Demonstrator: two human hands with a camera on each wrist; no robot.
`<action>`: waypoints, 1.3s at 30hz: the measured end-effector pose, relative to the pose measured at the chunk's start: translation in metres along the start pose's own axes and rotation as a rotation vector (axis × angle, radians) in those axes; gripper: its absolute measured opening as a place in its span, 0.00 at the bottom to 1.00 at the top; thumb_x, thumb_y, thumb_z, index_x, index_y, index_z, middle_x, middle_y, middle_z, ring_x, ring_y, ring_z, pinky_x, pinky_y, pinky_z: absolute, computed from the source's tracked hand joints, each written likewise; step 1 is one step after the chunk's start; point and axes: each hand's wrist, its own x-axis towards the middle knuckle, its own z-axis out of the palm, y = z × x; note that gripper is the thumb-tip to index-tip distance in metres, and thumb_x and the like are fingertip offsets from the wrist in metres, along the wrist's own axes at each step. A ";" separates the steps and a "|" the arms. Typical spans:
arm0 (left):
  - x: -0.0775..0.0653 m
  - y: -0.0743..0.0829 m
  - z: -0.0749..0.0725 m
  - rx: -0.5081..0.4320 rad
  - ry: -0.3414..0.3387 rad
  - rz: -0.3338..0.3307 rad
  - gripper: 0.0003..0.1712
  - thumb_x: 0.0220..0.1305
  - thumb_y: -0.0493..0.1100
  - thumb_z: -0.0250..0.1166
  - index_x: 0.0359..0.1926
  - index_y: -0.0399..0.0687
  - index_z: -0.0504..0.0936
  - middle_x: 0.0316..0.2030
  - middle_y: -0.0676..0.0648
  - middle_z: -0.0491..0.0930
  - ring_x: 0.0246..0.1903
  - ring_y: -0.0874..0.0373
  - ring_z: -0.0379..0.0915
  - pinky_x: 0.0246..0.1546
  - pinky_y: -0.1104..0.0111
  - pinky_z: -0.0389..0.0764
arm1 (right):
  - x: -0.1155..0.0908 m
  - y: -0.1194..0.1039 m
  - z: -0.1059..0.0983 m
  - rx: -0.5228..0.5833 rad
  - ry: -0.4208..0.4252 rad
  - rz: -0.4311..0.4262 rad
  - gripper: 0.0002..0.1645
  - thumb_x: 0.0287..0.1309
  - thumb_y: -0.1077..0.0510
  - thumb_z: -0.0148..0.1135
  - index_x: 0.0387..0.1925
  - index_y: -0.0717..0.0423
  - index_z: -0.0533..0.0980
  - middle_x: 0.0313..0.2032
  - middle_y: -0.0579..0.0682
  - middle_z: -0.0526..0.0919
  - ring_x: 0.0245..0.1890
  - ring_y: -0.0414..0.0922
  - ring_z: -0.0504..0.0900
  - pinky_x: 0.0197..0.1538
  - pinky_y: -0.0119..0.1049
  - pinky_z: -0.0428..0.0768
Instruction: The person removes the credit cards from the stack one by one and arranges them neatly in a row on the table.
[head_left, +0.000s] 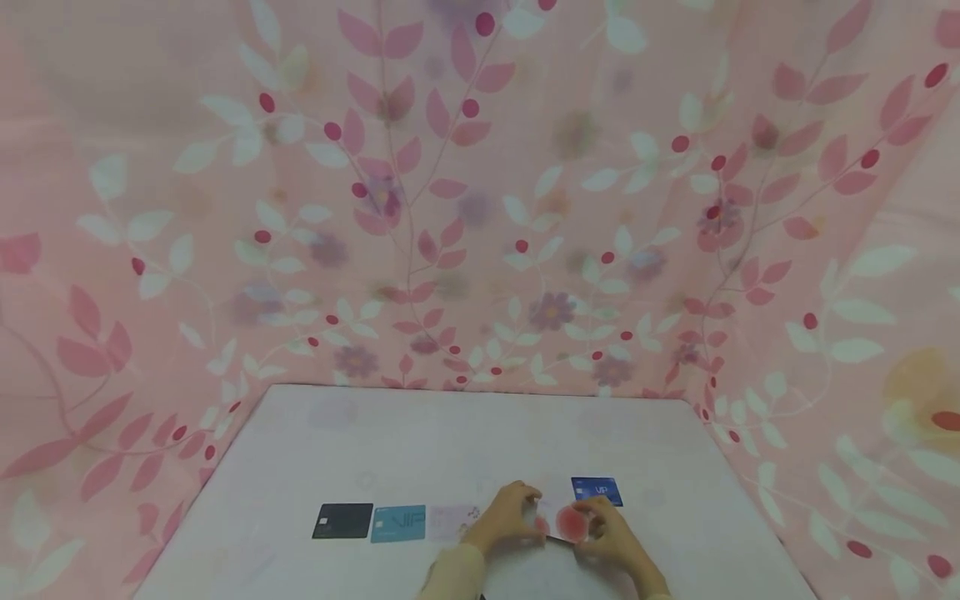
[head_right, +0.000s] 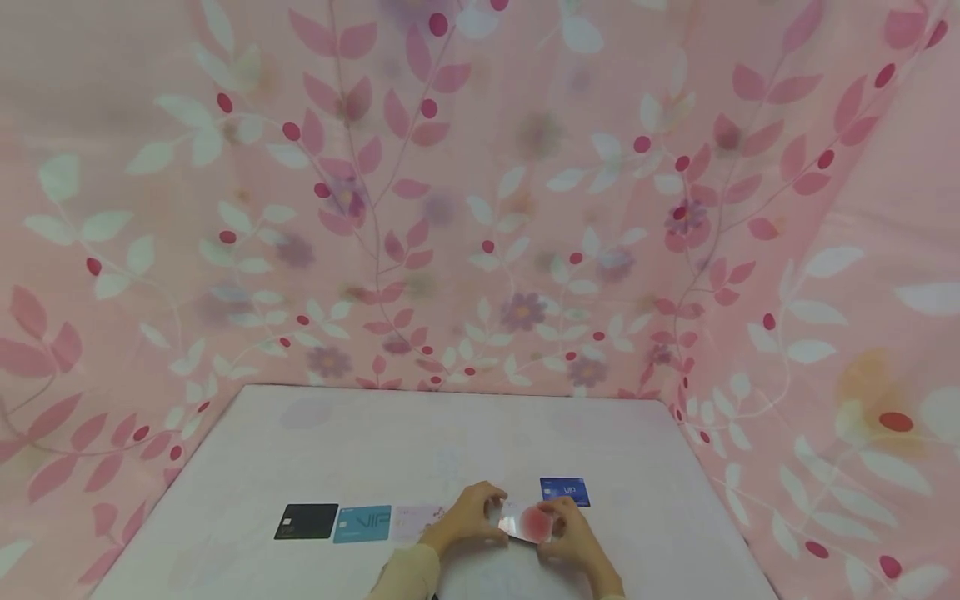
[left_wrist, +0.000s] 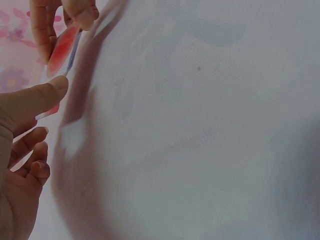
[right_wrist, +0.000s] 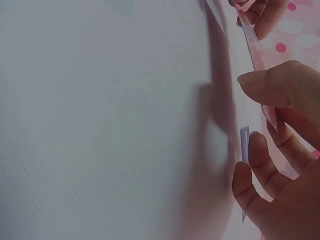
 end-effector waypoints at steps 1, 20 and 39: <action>-0.002 -0.002 -0.001 -0.018 0.012 0.008 0.31 0.36 0.45 0.79 0.44 0.40 0.80 0.35 0.50 0.76 0.37 0.62 0.70 0.44 0.70 0.73 | 0.000 -0.001 0.002 0.006 -0.007 -0.009 0.36 0.28 0.65 0.72 0.49 0.59 0.76 0.44 0.53 0.72 0.34 0.42 0.72 0.35 0.30 0.73; -0.019 -0.007 -0.007 0.032 0.077 -0.019 0.34 0.28 0.39 0.80 0.44 0.35 0.80 0.31 0.52 0.75 0.32 0.66 0.68 0.38 0.73 0.73 | 0.007 -0.012 0.018 -0.010 -0.011 -0.202 0.35 0.31 0.67 0.72 0.50 0.63 0.75 0.45 0.54 0.72 0.33 0.40 0.71 0.34 0.30 0.73; -0.025 -0.016 -0.001 -0.007 0.113 -0.086 0.31 0.33 0.40 0.78 0.44 0.36 0.79 0.34 0.49 0.78 0.36 0.60 0.72 0.43 0.67 0.74 | 0.013 -0.019 0.027 -0.103 0.001 -0.060 0.38 0.33 0.62 0.76 0.52 0.67 0.73 0.41 0.53 0.76 0.34 0.43 0.71 0.35 0.31 0.73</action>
